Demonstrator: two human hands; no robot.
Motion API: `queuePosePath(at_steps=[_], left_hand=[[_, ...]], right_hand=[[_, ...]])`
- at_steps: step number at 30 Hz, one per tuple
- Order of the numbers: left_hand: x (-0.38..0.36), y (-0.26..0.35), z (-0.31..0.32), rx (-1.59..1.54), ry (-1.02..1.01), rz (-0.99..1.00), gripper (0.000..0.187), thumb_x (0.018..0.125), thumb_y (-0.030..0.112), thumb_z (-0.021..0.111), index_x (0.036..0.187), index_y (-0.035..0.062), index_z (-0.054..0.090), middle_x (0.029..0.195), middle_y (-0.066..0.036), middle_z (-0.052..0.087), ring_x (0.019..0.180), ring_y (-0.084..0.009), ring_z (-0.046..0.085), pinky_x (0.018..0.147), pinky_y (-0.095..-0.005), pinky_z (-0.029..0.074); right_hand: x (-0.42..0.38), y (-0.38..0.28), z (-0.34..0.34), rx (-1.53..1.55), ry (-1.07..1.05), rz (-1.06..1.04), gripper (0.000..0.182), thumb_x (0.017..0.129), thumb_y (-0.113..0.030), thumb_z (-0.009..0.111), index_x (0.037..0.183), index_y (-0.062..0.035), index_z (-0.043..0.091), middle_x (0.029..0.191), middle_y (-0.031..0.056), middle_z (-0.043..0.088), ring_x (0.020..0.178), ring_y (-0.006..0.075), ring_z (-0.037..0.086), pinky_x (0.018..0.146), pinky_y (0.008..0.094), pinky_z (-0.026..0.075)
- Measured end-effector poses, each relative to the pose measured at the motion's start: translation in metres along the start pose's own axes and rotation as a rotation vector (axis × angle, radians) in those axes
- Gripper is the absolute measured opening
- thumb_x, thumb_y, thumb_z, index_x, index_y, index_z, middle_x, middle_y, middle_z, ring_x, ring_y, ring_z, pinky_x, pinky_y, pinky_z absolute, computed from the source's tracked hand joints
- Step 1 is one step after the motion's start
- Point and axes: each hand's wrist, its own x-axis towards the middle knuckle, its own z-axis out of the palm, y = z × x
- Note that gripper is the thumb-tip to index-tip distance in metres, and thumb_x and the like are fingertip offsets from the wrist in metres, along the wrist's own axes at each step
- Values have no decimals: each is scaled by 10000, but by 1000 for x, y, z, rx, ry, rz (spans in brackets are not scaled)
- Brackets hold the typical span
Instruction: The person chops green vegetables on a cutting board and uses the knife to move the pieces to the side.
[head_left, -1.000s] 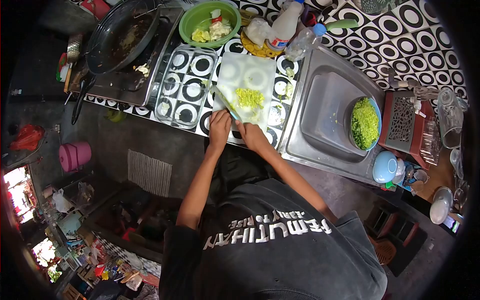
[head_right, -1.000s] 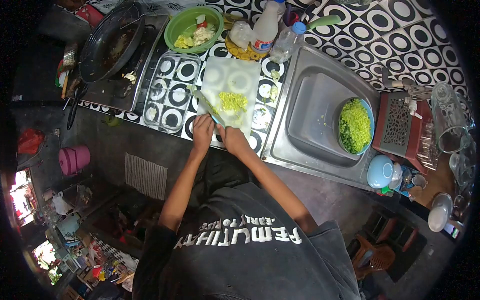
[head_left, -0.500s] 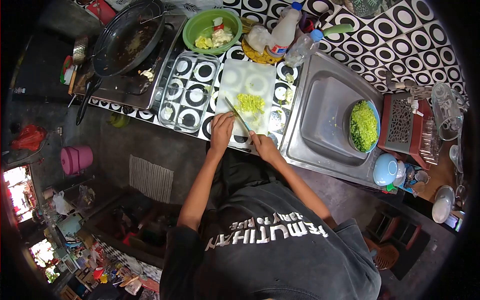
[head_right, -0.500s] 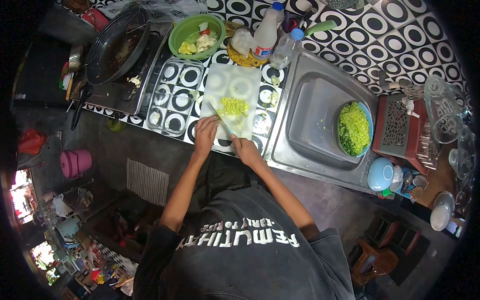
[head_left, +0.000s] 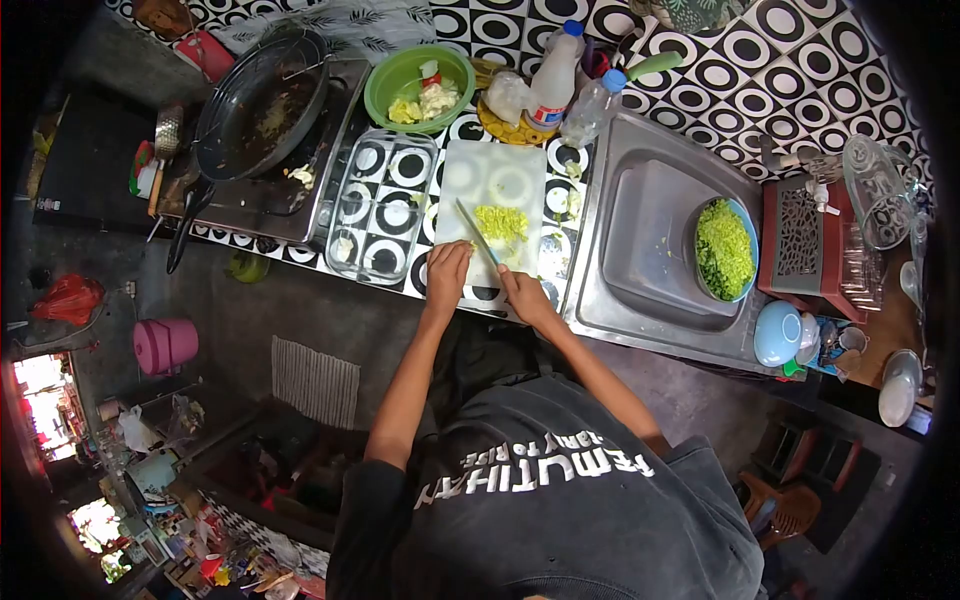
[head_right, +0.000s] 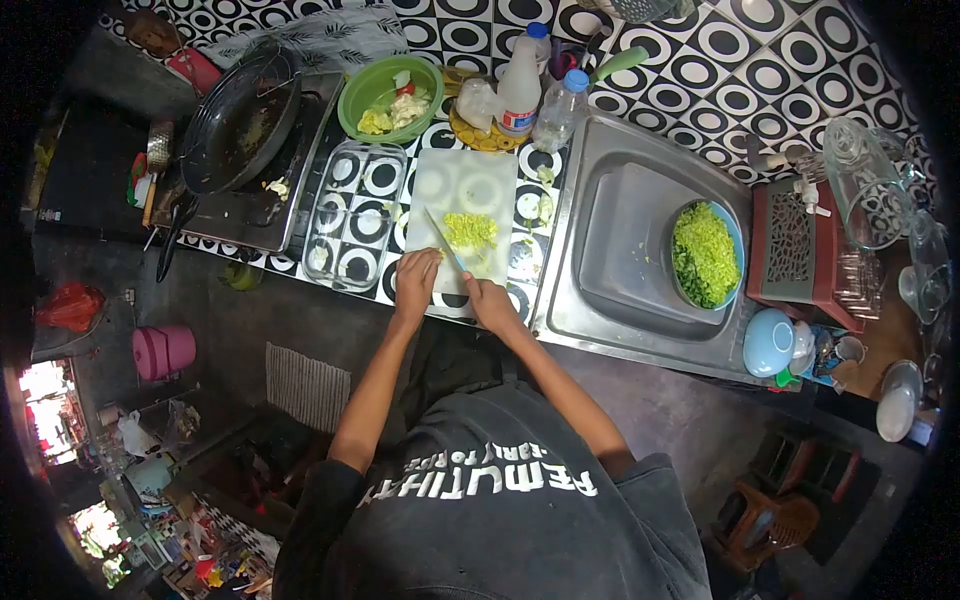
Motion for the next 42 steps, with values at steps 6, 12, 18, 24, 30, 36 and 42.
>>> queuePosePath(at_steps=[6,12,18,24,30,36,42], left_hand=[[4,-6,0,-51,-8,-19,109,853,17,634,956,4,666,981,-132,681,950,-326,611,841,-403,467],[4,-16,-3,-21,-68,9,119,825,-2,651,944,-13,657,972,-145,669,929,-338,610,828,-407,475],[5,-18,-7,-56,-39,96,113,799,-1,669,906,-19,640,948,-129,652,918,-321,603,818,-413,474],[7,-28,-11,-10,-78,193,123,788,3,679,905,-2,641,957,-113,642,926,-300,605,804,-406,476],[5,-35,-14,30,-165,240,139,835,42,659,955,-29,664,1011,-136,655,958,-310,604,833,-420,466],[-3,-26,-23,190,-158,324,273,847,138,668,1087,5,667,1141,-78,648,1027,-241,582,887,-403,411],[-8,-25,-30,268,-231,322,369,863,185,653,1198,29,629,1243,-56,607,1115,-223,534,933,-401,362]], right_hand=[[-26,-6,-8,80,-23,33,616,1020,-473,395,809,64,610,640,191,589,620,326,582,628,430,453],[-34,-15,1,-57,28,-91,594,1032,-425,395,813,94,584,651,252,564,640,379,580,667,452,450],[-37,-30,1,-86,-50,63,630,1031,-453,365,826,74,641,785,329,621,813,493,611,770,507,467],[-27,-23,17,-151,-36,111,675,1030,-488,350,804,77,642,763,334,611,792,496,608,757,505,466],[-4,-29,31,-131,78,34,716,1020,-512,369,746,103,614,706,340,590,730,500,602,714,494,465],[-3,-16,35,-29,103,118,740,1004,-554,373,758,95,629,704,306,617,752,466,632,718,479,474],[-21,-13,33,-98,131,103,737,1003,-556,373,791,95,645,705,287,627,767,459,643,724,483,471]])
